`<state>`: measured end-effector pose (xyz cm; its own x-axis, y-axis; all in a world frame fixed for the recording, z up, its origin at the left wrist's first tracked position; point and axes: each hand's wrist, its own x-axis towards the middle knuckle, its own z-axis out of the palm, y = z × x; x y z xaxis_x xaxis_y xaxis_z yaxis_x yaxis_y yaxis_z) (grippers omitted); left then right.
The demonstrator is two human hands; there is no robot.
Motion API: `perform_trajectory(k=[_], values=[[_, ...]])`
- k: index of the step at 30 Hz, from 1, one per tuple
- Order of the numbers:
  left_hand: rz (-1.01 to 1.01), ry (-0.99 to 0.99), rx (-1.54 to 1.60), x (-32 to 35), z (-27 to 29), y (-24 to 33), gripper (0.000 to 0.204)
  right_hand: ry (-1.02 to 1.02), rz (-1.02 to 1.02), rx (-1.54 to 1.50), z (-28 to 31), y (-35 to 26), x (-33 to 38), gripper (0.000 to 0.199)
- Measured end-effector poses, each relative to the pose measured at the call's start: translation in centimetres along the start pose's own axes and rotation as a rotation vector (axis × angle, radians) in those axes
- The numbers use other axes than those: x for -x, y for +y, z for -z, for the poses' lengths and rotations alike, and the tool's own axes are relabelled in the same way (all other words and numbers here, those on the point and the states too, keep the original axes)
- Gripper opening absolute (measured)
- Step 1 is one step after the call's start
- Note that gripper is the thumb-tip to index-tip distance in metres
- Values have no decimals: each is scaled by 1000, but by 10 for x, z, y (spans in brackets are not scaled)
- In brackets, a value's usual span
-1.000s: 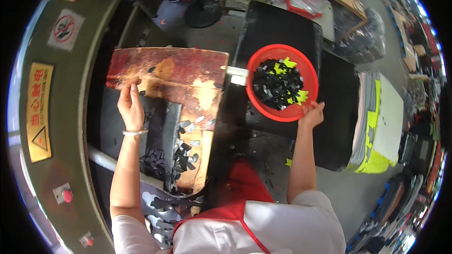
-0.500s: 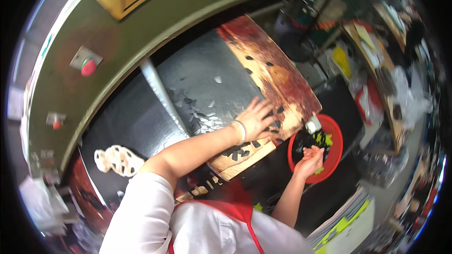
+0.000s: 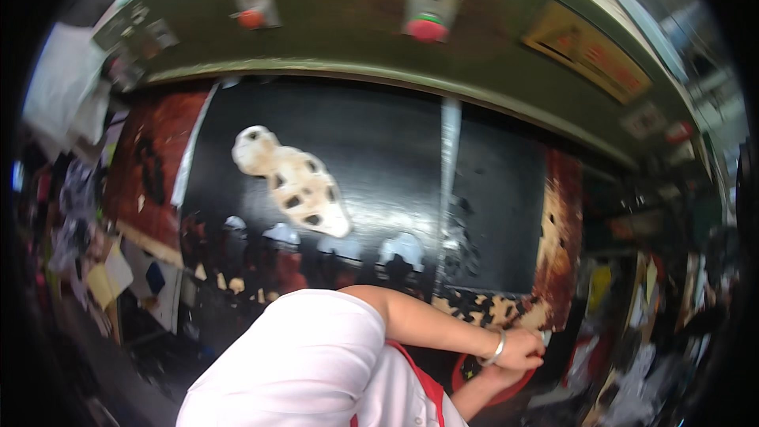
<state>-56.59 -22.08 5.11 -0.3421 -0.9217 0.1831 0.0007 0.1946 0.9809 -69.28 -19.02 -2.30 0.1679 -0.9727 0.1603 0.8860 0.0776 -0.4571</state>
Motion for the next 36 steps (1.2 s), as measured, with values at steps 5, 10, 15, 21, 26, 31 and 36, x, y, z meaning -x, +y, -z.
perform_trajectory(k=[5,10,15,21,26,31,36], values=[[-414,169,-82,50,134,51,22,934,126,1645,4,-84,19,27],[-41,585,-504,224,280,63,23,383,557,2469,-68,-36,-24,29],[481,1070,-1088,418,374,73,24,-617,64,1782,-175,174,-57,77],[578,863,-1252,511,397,46,45,-1458,-73,1780,-258,315,-70,104],[505,1003,-1306,518,390,26,49,-1362,-220,1670,-258,323,-69,100],[613,917,-1384,508,415,31,48,-860,-612,1280,-285,327,-33,97],[559,974,-1287,502,436,23,47,-428,-703,884,-324,382,20,83]])
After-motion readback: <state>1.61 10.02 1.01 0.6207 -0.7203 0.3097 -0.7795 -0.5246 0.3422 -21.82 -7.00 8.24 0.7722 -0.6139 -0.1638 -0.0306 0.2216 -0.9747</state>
